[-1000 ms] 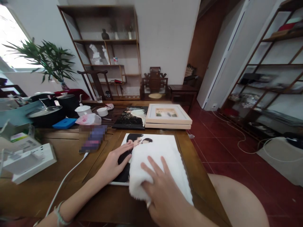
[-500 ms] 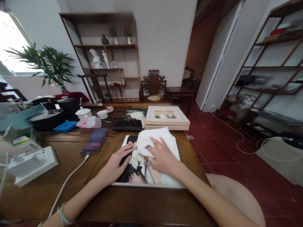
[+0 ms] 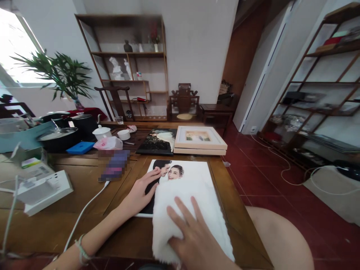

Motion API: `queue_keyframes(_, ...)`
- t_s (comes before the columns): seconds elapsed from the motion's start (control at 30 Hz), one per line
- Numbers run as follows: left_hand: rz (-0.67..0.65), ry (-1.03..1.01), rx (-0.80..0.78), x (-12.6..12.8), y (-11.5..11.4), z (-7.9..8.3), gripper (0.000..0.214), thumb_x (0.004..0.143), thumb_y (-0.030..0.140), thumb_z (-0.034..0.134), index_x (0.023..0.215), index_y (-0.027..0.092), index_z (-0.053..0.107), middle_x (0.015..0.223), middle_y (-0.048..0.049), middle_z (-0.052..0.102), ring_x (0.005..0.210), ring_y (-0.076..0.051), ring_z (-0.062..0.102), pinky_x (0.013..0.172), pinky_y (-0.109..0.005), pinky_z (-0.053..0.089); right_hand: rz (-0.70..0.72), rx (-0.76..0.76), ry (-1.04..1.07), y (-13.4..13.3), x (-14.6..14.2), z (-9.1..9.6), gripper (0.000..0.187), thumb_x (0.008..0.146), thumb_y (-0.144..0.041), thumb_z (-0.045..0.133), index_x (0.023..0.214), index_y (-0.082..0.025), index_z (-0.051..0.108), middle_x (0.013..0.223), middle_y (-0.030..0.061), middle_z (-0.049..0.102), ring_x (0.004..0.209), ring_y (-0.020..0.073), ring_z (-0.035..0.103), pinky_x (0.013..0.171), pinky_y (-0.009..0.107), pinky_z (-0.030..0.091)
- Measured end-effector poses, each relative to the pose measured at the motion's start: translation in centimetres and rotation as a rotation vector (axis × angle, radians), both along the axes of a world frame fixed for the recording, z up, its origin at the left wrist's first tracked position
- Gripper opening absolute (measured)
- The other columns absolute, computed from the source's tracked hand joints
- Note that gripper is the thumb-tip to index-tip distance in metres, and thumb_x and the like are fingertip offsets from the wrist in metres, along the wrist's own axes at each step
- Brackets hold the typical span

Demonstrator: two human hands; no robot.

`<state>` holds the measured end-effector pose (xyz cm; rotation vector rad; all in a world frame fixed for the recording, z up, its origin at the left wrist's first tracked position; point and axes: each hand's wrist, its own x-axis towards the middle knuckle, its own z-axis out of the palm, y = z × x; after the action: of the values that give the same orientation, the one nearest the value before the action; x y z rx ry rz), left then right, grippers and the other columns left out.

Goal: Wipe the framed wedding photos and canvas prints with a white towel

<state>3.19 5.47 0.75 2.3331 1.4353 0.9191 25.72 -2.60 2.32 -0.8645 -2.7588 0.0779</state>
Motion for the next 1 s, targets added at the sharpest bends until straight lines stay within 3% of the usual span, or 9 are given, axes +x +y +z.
queue_keyframes(0.07, 0.000, 0.000, 0.000, 0.0, 0.0, 0.0, 0.037, 0.086, 0.021, 0.042, 0.119, 0.013, 0.057, 0.130, -0.0122, 0.053, 0.127, -0.022, 0.042, 0.106, -0.043, 0.034, 0.062, 0.033, 0.004, -0.9, 0.5, 0.0, 0.015, 0.073, -0.012, 0.052, 0.072, -0.021, 0.064, 0.137, 0.0069, 0.044, 0.132, 0.0336, 0.023, 0.103, 0.064, 0.019)
queue_keyframes(0.17, 0.004, 0.010, 0.007, -0.1, 0.0, -0.1, 0.037, 0.086, 0.021, 0.042, 0.119, 0.013, 0.057, 0.130, -0.0124, 0.053, 0.127, -0.022, 0.043, 0.106, -0.043, 0.034, 0.023, -0.035, 0.017, 0.0, 1.0, 1.0, 0.017, 0.073, -0.016, 0.054, 0.086, -0.020, 0.064, 0.137, 0.0088, 0.045, 0.132, 0.0299, 0.026, 0.106, 0.058, 0.022)
queue_keyframes(0.37, 0.003, 0.025, 0.010, -0.1, -0.1, -0.1, 0.037, 0.087, 0.022, 0.042, 0.118, 0.013, 0.058, 0.130, -0.0129, 0.053, 0.127, -0.023, 0.042, 0.106, -0.043, 0.034, -0.198, -0.094, 0.083, 7.0, 0.1, 2.3, 0.028, 0.087, -0.024, 0.043, 0.106, -0.017, 0.061, 0.125, 0.0148, 0.055, 0.129, 0.0255, 0.033, 0.105, 0.052, 0.022)
queue_keyframes(0.47, -0.003, 0.014, 0.012, 0.0, -0.2, 0.0, 0.036, 0.087, 0.022, 0.043, 0.118, 0.014, 0.058, 0.130, -0.0125, 0.053, 0.127, -0.023, 0.043, 0.106, -0.043, 0.034, -0.247, -0.088, 0.079, 10.2, -1.3, 2.2, 0.031, 0.086, -0.021, 0.042, 0.112, -0.019, 0.059, 0.128, 0.0128, 0.053, 0.129, 0.0277, 0.032, 0.103, 0.054, 0.022)
queue_keyframes(0.53, -0.012, 0.006, 0.018, 0.0, -0.2, 0.1, 0.036, 0.087, 0.021, 0.042, 0.118, 0.013, 0.058, 0.130, -0.0125, 0.053, 0.126, -0.022, 0.043, 0.106, -0.043, 0.034, -0.261, -0.078, 0.073, 10.8, -2.1, 2.2, 0.033, 0.084, -0.018, 0.043, 0.112, -0.019, 0.060, 0.126, 0.0121, 0.055, 0.129, 0.0294, 0.031, 0.102, 0.056, 0.020)
queue_keyframes(0.63, -0.014, -0.002, 0.030, -0.1, -0.2, 0.2, 0.036, 0.086, 0.020, 0.042, 0.117, 0.013, 0.058, 0.129, -0.0131, 0.054, 0.126, -0.023, 0.044, 0.106, -0.043, 0.035, -0.223, -0.073, 0.065, 9.3, -2.5, 2.0, 0.035, 0.081, -0.018, 0.045, 0.112, -0.018, 0.060, 0.129, 0.0119, 0.053, 0.132, 0.0305, 0.026, 0.104, 0.058, 0.015)
queue_keyframes(0.87, -0.007, 0.000, 0.020, -0.1, 0.0, -0.1, 0.037, 0.086, 0.019, 0.043, 0.119, 0.013, 0.057, 0.129, -0.0129, 0.054, 0.126, -0.022, 0.043, 0.106, -0.043, 0.034, -0.057, -0.113, 0.022, 0.9, 0.8, 1.6, 0.030, 0.064, -0.009, 0.048, 0.088, -0.019, 0.062, 0.141, 0.0041, 0.039, 0.136, 0.0274, 0.015, 0.109, 0.056, 0.007)
queue_keyframes(1.0, 0.014, -0.004, 0.010, -0.1, 0.0, -0.2, 0.035, 0.086, 0.021, 0.043, 0.117, 0.015, 0.058, 0.130, -0.0117, 0.054, 0.126, -0.023, 0.044, 0.106, -0.044, 0.034, -0.123, -0.061, 0.014, 0.9, 3.3, 1.6, 0.036, 0.063, -0.006, 0.047, 0.093, -0.019, 0.062, 0.140, 0.0075, 0.040, 0.134, 0.0249, 0.022, 0.109, 0.051, 0.015)
